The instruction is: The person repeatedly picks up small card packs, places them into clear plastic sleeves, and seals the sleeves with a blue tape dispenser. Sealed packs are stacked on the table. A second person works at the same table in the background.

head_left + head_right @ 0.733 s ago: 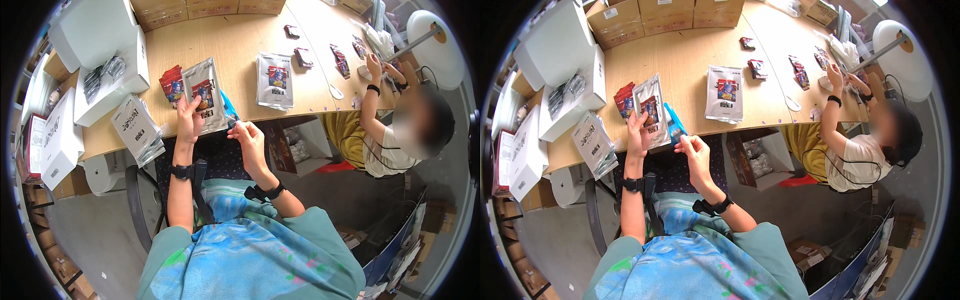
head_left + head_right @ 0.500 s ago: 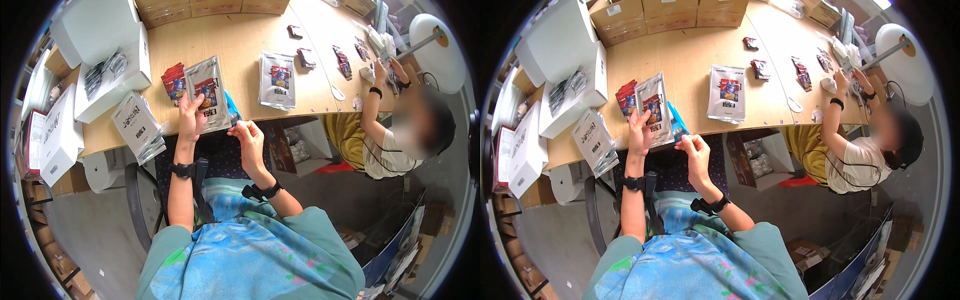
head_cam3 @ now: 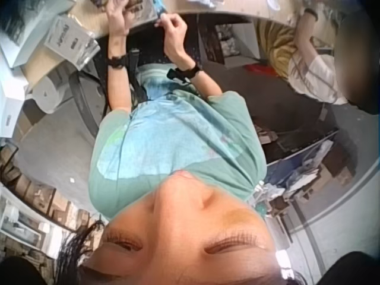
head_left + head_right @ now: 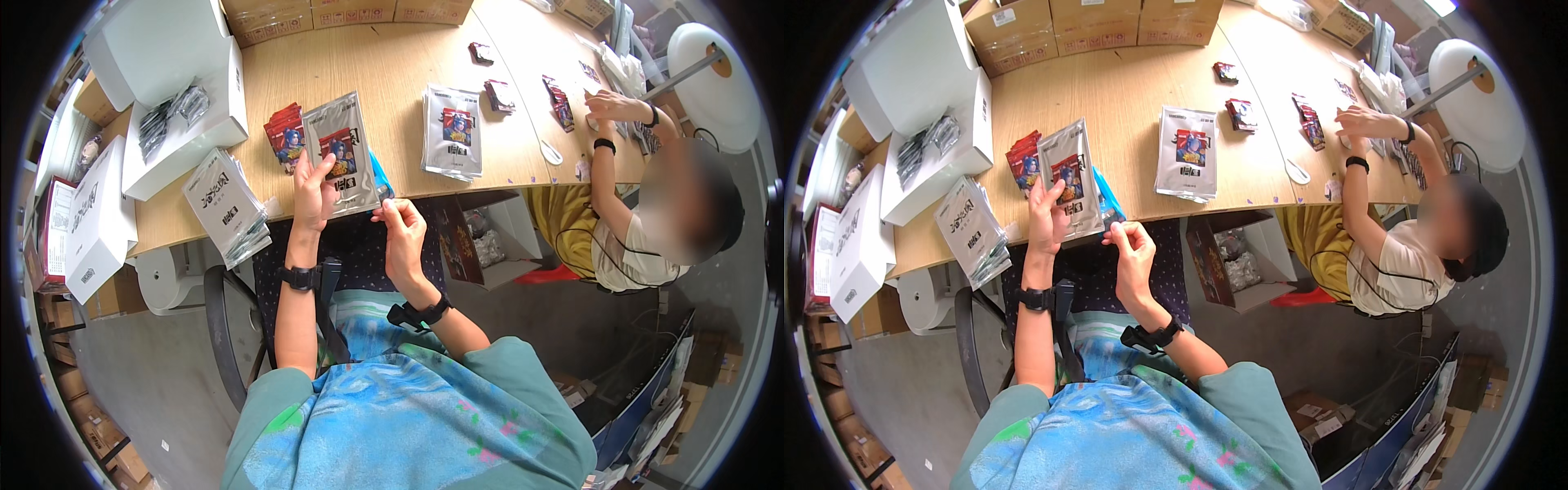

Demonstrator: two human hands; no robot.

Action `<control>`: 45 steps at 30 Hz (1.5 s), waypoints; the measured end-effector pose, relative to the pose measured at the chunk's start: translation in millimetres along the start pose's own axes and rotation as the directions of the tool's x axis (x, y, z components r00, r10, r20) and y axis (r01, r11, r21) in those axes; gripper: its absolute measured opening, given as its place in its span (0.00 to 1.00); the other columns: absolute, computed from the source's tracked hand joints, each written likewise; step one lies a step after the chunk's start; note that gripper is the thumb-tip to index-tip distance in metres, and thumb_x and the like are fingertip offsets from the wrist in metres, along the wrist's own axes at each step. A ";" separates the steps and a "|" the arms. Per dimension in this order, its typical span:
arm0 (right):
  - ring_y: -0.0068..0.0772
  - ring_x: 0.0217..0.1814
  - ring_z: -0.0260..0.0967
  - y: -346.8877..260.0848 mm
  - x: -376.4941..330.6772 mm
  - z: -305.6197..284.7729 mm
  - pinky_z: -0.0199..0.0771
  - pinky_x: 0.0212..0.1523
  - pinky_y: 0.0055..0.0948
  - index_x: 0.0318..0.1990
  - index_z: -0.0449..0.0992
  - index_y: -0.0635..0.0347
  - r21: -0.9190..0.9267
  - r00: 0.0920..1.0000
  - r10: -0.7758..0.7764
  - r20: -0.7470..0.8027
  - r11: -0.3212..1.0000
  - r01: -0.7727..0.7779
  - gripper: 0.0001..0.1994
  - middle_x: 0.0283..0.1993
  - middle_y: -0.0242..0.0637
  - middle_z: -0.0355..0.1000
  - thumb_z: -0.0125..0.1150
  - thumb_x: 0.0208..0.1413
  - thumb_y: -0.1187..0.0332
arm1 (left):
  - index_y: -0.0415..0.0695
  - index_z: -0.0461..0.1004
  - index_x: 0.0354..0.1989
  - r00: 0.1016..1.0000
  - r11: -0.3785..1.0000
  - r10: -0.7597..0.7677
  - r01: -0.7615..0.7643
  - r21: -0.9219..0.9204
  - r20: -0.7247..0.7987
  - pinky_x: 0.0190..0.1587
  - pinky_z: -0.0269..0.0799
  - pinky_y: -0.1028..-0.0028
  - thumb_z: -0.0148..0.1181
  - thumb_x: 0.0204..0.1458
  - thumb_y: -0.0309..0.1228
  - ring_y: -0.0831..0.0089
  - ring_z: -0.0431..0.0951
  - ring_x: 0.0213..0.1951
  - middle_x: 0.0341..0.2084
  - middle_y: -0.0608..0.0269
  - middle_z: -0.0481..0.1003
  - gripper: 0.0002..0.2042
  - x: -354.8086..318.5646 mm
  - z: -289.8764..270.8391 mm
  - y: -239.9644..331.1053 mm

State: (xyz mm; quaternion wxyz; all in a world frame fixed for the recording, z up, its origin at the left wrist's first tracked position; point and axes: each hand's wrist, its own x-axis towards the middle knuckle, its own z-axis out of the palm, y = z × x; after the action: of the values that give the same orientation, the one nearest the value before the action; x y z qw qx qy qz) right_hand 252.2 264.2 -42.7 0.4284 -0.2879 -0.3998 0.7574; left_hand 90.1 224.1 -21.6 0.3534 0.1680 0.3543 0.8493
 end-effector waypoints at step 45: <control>0.26 0.47 0.67 -139.6 -39.0 60.3 0.73 0.48 0.25 0.39 0.73 0.69 -0.135 0.780 -0.073 0.622 0.971 0.198 0.05 0.48 0.39 0.64 0.63 0.60 0.80 | 0.35 0.59 0.61 0.901 0.776 0.431 -0.343 0.530 -0.049 0.52 0.77 0.74 0.57 0.64 0.22 0.74 0.76 0.50 0.51 0.53 0.72 0.19 -76.0 71.0 66.9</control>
State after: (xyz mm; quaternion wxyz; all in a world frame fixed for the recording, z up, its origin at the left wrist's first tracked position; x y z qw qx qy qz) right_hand 281.9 252.0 110.9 0.2993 -0.0376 -0.6081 0.7343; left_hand 148.7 170.4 73.2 0.0826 0.2526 0.5516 0.7907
